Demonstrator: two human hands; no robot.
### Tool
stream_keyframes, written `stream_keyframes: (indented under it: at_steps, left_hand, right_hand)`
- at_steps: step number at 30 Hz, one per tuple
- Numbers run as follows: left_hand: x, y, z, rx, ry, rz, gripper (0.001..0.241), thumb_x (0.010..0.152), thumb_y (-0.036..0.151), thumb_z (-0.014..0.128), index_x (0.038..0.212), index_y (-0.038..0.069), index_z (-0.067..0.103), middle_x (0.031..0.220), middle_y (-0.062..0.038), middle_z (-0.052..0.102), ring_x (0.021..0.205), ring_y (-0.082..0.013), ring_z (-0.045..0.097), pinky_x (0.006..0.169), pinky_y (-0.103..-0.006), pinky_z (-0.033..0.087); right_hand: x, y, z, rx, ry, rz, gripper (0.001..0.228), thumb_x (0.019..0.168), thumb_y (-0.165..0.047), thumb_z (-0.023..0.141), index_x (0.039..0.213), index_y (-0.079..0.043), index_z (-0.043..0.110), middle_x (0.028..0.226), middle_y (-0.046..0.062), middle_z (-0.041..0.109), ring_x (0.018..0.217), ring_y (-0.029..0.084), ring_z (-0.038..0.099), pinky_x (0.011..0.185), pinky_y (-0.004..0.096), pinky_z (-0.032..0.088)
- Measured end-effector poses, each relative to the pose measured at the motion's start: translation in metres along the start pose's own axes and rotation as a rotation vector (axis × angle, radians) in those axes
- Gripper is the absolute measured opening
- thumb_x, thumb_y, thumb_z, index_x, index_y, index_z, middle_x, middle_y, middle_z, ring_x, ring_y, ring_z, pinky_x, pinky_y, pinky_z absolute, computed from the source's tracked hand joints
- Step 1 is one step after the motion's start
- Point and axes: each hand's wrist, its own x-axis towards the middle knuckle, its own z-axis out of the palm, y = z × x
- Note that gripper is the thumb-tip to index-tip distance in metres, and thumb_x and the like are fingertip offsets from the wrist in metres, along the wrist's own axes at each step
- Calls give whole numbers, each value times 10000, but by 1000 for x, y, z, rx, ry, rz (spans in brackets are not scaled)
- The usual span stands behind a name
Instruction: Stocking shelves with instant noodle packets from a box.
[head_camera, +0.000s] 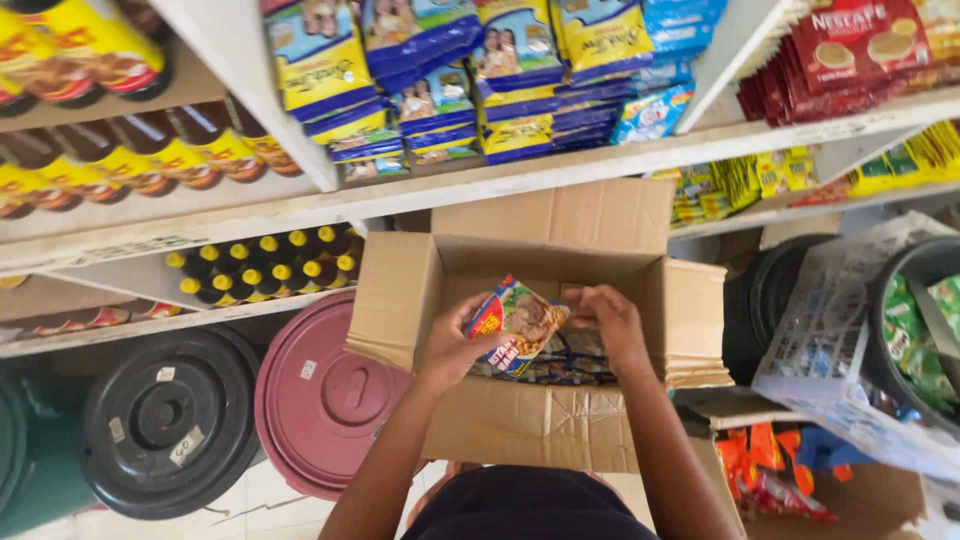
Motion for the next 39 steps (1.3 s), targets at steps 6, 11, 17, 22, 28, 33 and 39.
stream_keyframes:
  at_steps: [6,11,17,22,28,33,39]
  left_hand:
    - [-18,38,5,417,-35,20,699,731,208,887,1366,62,635,1113,-84,770,953,-122,701,865,-295,583]
    - [-20,30,9,640,-43,182,712,730,311,897,1358,88,645,1121,-106,763,961,-155,743,874,-321,568]
    - [-32,34,13,638,-140,71,695,701,319,873,1335,118,671,1094,-102,786,950,-193,760,877,-332,583]
    - [-32,39,18,649,-224,134,685,736,309,873,1357,116,657,1174,-99,764,1017,-194,747,911,-336,567]
    - [-27,35,37,635,-290,158,684,701,241,884,1331,92,666,1162,-105,763,1028,-183,741,913,-329,568]
    - [-20,23,39,544,-427,186,626,722,216,853,1301,63,672,1101,-98,767,980,-166,721,900,-326,571]
    - [-23,29,45,622,-425,168,640,706,223,879,1292,61,678,1092,-79,759,961,-149,713,879,-317,572]
  right_hand:
    - [-16,-36,46,-408,-85,-276,279,990,-210,664,1216,-48,691,1171,68,722,1059,96,647,930,277,514]
    - [-15,-13,46,-422,-126,-177,319,935,-157,717,1227,-34,681,1077,50,725,974,114,649,858,307,537]
    - [-29,-9,38,-174,-60,-47,288,1032,-242,618,1143,4,720,1017,45,726,956,130,657,841,319,550]
    - [-50,-29,39,-331,-199,-105,293,955,-187,661,1209,-43,691,1041,10,705,974,86,632,872,269,516]
    - [-49,-8,16,-324,-186,-190,246,862,-46,769,1085,-34,667,954,6,684,892,77,624,797,258,536]
    - [-55,-6,1,-278,-160,-199,201,848,-37,794,997,-50,660,854,-17,646,787,56,591,684,240,506]
    - [-51,-1,-12,-256,-138,-164,158,855,-43,796,918,-66,653,782,-29,617,694,53,558,593,236,448]
